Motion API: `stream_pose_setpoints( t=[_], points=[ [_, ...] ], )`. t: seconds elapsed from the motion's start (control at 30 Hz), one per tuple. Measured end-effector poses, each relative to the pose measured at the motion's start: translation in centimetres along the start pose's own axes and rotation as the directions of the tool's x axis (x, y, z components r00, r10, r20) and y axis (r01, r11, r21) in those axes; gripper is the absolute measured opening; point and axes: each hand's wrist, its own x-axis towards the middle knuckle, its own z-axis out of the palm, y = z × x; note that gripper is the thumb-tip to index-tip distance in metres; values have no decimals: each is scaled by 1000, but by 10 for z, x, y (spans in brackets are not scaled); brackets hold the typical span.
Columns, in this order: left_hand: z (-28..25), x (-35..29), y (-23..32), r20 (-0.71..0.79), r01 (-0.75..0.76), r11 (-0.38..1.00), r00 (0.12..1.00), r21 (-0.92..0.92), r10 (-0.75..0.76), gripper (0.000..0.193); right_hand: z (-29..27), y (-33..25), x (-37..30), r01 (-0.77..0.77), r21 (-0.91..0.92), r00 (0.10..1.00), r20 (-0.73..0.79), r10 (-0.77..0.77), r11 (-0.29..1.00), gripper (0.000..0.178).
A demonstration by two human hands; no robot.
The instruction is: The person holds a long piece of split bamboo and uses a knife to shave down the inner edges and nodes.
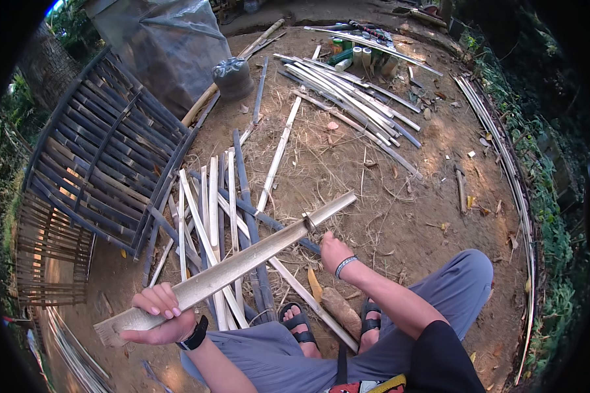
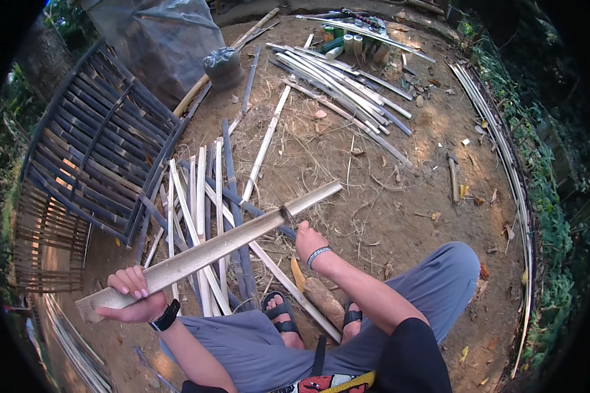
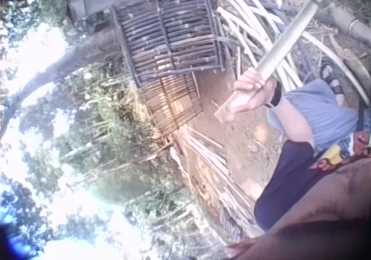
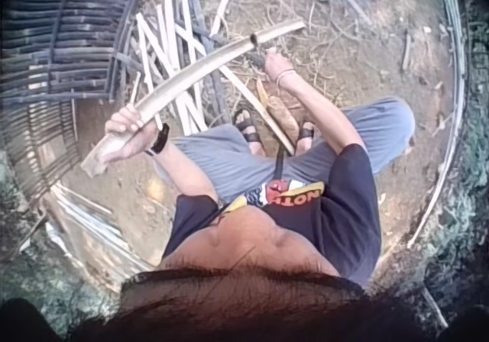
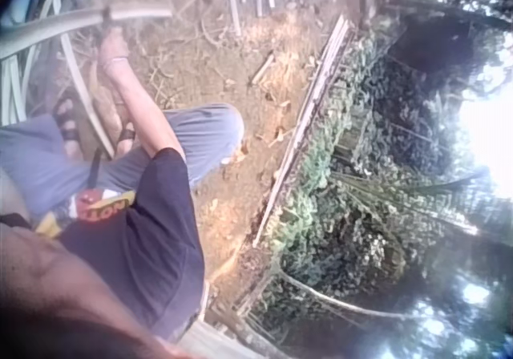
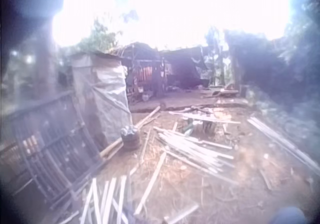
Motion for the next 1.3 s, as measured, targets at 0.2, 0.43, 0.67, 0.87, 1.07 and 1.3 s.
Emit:
stream_pose_setpoints(
  t=[0.2, 0.43, 0.67, 0.87, 1.07, 1.3],
  points=[
    [-5, -3, -1, -36, -8, 1000, 999, -21, 7, 63, -2, -7, -2, 25, -25, 998, 57, -24, 999, 16],
    [-5, -1, -2, -249, -35, 999, 967, 41, 44, 64, -8, -61, -40, 163, 74, 968, 180, -174, 984, 15],
    [-12, 2, -2, -316, 1, 996, 948, 94, 29, 60, 3, -50, -34, 99, -6, 990, 99, -98, 995, 15],
    [3, 2, -7, -489, 25, 991, 871, 128, 41, 58, 13, 16, -12, -33, 44, 999, -4, 33, 998, 23],
    [-6, 7, -3, -696, 64, 982, 714, 179, 80, 56, 5, -57, -47, 145, 12, 976, 166, -145, 989, 20],
    [-18, 5, -2, -743, 101, 970, 662, 221, 100, 56, 13, -49, -33, 81, 56, 983, 163, -89, 995, 16]
  ],
)
